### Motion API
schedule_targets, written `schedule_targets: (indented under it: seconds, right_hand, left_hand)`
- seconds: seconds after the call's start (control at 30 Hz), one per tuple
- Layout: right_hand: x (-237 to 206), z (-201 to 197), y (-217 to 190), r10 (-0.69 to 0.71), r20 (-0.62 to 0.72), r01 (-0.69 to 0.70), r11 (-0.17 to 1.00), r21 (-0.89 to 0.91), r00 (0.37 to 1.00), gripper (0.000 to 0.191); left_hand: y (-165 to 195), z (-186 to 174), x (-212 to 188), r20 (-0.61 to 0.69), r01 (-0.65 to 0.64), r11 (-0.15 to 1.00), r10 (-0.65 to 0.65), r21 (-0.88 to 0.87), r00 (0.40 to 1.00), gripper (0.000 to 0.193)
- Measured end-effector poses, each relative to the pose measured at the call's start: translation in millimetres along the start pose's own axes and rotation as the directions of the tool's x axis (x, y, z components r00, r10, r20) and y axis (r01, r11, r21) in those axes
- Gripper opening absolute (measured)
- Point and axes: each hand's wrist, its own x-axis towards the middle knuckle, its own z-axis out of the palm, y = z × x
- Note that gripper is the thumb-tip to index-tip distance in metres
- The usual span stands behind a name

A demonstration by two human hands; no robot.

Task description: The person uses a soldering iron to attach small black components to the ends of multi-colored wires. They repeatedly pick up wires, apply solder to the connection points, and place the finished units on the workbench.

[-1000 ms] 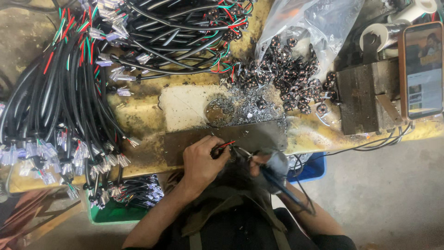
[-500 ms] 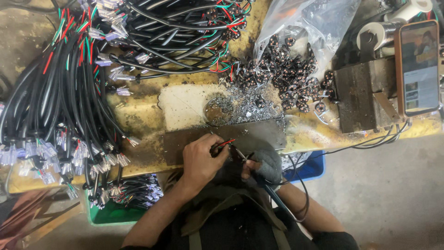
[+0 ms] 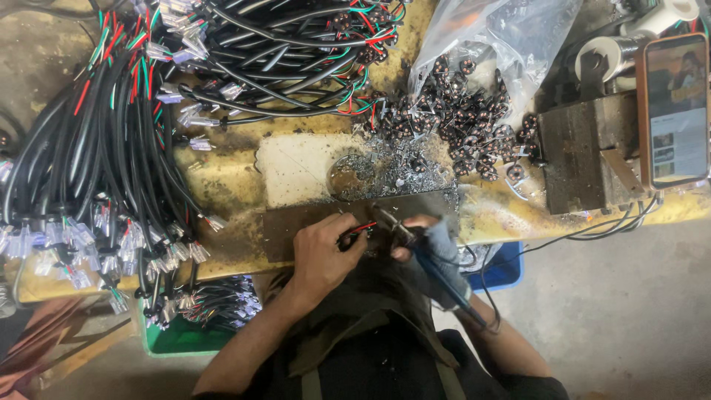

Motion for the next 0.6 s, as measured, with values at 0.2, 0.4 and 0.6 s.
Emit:
schedule_targets:
  seconds: [0.2, 0.4, 0.6]
  right_hand:
    - [47, 22, -16, -0.113, 0.078, 0.129, 0.964, -0.231, 0.990, 0.031]
    - [42, 46, -13, 0.047, 0.167, -0.009, 0.975, -0.222, 0.985, 0.033]
    - [26, 32, -9, -0.094, 0.095, 0.117, 0.955, -0.271, 0.991, 0.034]
  left_hand:
    - [-3, 3, 1, -0.007, -0.079, 0.997, 0.079, -0.001, 0.997, 0.016]
    - [-5, 4, -3, -0.065, -0.075, 0.997, 0.074, -0.011, 0.995, 0.023]
    - [-3, 4, 0, -0.025, 0.001, 1.000, 0.000, 0.005, 1.000, 0.017]
